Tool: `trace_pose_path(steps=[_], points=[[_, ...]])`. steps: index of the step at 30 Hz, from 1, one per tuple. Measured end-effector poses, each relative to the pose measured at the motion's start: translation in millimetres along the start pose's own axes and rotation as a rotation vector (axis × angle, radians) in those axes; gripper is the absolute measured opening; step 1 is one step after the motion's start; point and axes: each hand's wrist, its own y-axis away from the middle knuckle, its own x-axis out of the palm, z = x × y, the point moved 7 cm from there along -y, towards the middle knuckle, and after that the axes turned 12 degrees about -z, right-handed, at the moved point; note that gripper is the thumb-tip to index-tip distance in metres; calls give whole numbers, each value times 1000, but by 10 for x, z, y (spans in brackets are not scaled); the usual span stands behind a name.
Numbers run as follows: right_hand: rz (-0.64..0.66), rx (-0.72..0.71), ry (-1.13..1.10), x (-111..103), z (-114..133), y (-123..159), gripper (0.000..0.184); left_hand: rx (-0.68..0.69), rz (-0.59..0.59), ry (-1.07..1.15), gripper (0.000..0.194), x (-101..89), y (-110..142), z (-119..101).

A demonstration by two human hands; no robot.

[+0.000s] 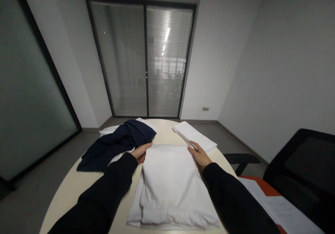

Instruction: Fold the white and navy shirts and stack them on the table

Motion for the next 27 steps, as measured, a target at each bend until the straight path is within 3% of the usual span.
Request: trace_pose_path(steps=[2, 7, 11, 18, 23, 27], points=[[18, -52, -22, 38, -36, -27, 60, 5, -2, 44, 39, 42, -29, 0], [-10, -27, -126, 68, -150, -79, 57, 63, -47, 93, 49, 43, -121, 35], [-11, -110, -80, 96, -146, -94, 50, 103, -55, 114, 60, -4, -152, 38], [-9, -252, 158, 91, -152, -94, 48, 112, 12, 37, 83, -10, -47, 55], [7, -278, 186, 94, -183, -98, 53, 63, 124, 55, 79, 9, 142, 50], [7, -269, 137, 97, -261, -143, 54, 78, 220, -2, 99, 10, 301, 9]])
